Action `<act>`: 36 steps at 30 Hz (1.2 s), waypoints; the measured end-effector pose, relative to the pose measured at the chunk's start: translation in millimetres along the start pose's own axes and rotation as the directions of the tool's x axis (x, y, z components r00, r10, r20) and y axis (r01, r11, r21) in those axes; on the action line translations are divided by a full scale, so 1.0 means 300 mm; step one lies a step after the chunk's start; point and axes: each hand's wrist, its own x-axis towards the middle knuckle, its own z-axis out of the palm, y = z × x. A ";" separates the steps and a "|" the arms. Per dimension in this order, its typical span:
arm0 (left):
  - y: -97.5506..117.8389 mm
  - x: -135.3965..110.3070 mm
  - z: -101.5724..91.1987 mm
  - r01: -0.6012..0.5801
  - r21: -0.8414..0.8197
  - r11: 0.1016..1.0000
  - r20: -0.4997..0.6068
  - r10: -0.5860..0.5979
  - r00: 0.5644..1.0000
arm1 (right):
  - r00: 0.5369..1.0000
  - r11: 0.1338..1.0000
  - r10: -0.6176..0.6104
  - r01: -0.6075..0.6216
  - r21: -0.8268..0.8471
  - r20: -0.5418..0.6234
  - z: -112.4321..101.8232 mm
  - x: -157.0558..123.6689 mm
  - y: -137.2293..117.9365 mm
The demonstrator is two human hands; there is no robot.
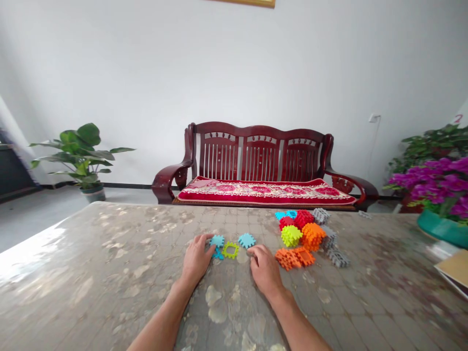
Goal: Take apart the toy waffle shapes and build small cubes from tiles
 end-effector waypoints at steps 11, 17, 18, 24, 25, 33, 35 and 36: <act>0.070 -0.034 -0.028 -0.371 -0.009 0.929 0.087 0.370 0.925 | 0.993 0.993 -0.104 0.100 -0.056 -0.055 -0.005 -0.005 -0.014; 0.091 -0.045 -0.021 -0.400 0.032 0.916 0.077 0.397 0.915 | 0.996 0.993 -0.065 0.059 -0.099 -0.054 -0.010 -0.004 -0.023; 0.097 -0.045 -0.018 -0.400 0.032 0.916 0.067 0.397 0.915 | 0.997 0.993 -0.061 0.055 -0.103 -0.048 -0.012 -0.005 -0.026; 0.170 0.011 -0.006 -0.298 0.000 0.955 0.086 0.297 0.951 | 0.973 0.972 -0.225 0.228 -0.053 0.061 -0.021 -0.024 -0.038; 0.189 0.027 -0.007 -0.274 0.009 0.962 0.106 0.272 0.957 | 0.967 0.967 -0.249 0.251 -0.036 0.063 -0.021 -0.027 -0.038; 0.360 0.103 0.033 -0.270 0.236 0.933 0.379 0.167 0.910 | 0.938 0.939 -0.333 0.339 0.059 -0.097 -0.021 -0.032 -0.031; 0.382 0.112 0.056 -0.263 0.267 0.927 0.408 0.138 0.903 | 0.929 0.931 -0.343 0.356 0.077 -0.141 -0.022 -0.033 -0.029; 0.390 0.118 0.068 -0.252 0.279 0.927 0.414 0.121 0.902 | 0.927 0.931 -0.341 0.357 0.082 -0.159 -0.022 -0.033 -0.029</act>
